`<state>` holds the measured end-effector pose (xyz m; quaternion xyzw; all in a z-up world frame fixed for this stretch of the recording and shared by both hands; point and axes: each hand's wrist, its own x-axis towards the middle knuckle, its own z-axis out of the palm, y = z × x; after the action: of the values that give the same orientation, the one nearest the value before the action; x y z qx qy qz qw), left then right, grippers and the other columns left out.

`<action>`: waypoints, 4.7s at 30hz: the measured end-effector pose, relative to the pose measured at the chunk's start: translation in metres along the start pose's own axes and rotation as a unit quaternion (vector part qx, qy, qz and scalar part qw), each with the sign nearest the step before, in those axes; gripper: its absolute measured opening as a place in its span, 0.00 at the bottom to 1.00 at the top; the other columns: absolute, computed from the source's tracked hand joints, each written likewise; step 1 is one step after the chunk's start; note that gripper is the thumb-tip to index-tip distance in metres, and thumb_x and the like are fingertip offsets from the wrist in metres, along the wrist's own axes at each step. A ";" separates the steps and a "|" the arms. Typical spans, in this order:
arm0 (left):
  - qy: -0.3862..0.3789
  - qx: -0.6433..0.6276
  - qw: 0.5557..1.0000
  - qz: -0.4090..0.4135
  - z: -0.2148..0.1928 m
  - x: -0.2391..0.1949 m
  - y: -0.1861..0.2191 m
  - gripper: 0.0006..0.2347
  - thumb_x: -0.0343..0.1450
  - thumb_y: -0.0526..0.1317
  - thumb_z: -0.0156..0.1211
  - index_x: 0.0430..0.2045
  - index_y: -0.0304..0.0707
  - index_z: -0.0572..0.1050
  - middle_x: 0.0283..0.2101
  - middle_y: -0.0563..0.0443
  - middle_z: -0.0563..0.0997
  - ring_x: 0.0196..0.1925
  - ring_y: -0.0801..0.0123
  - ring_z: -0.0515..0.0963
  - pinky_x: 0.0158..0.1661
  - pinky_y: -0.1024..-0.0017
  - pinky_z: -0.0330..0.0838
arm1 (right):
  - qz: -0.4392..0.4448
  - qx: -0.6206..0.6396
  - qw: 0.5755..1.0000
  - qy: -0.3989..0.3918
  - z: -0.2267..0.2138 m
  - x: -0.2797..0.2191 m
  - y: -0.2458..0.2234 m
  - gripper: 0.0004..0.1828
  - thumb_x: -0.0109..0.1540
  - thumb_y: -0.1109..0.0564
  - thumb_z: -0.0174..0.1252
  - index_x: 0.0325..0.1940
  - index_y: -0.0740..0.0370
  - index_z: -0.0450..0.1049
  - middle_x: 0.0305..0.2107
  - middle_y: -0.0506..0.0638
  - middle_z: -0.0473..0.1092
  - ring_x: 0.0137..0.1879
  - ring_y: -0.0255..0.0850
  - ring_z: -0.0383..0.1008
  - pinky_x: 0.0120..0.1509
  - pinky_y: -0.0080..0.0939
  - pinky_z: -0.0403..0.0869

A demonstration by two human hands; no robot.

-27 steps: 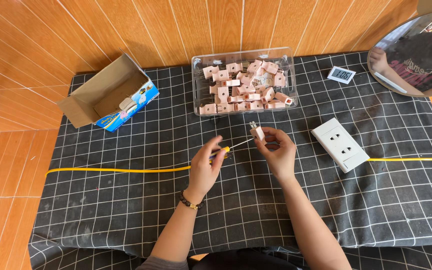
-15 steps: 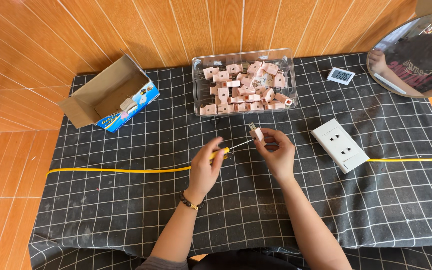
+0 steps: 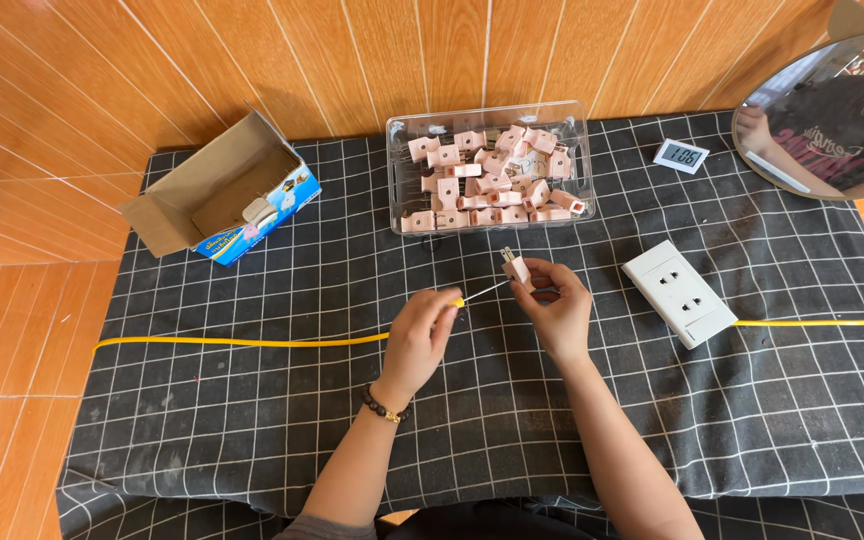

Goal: The person uses a screwdriver to tighten screws on a small pink electrical component. They then insert a yellow wire into the component and secure it by tightening the screws again. The person handles multiple pink components from a plastic container and a cardboard box.

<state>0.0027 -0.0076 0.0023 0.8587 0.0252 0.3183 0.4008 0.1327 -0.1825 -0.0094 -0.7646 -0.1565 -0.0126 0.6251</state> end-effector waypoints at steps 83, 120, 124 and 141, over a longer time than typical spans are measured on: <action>-0.114 0.612 0.767 0.157 -0.130 0.098 -0.230 0.04 0.74 0.37 0.55 0.40 0.49 0.72 0.26 0.58 0.77 0.28 0.70 0.84 0.30 0.73 0.79 | 0.061 0.111 0.990 -0.058 0.011 0.004 0.005 0.23 0.56 0.64 0.74 0.54 0.69 0.80 0.43 0.63 0.79 0.42 0.46 0.83 0.39 0.38 0.83; 0.088 0.312 0.941 -0.094 -0.152 0.132 -0.113 0.05 0.74 0.36 0.70 0.37 0.37 0.79 0.36 0.41 0.82 0.38 0.47 0.85 0.37 0.55 0.81 | -0.001 0.327 0.923 -0.201 0.018 -0.012 -0.004 0.20 0.59 0.71 0.65 0.56 0.75 0.75 0.41 0.64 0.78 0.45 0.48 0.82 0.44 0.44 0.86; 0.041 0.409 0.900 -0.146 -0.158 0.145 -0.205 0.09 0.72 0.40 0.73 0.40 0.37 0.79 0.36 0.42 0.81 0.41 0.46 0.86 0.41 0.53 0.81 | -0.006 0.320 0.925 -0.205 0.017 -0.012 -0.001 0.19 0.60 0.71 0.65 0.55 0.77 0.75 0.38 0.64 0.77 0.42 0.47 0.82 0.42 0.43 0.86; 0.081 0.314 0.901 -0.289 -0.146 0.156 -0.266 0.12 0.71 0.30 0.59 0.49 0.33 0.75 0.44 0.40 0.84 0.54 0.46 0.82 0.54 0.53 0.76 | -0.007 0.328 0.920 -0.213 0.015 -0.011 0.001 0.18 0.60 0.71 0.65 0.54 0.78 0.76 0.35 0.62 0.75 0.38 0.45 0.81 0.39 0.41 0.85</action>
<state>0.1007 0.3176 -0.0332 0.8662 0.4031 0.2329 0.1816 0.1202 -0.1704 -0.0161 -0.4997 -0.2871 0.1982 0.7929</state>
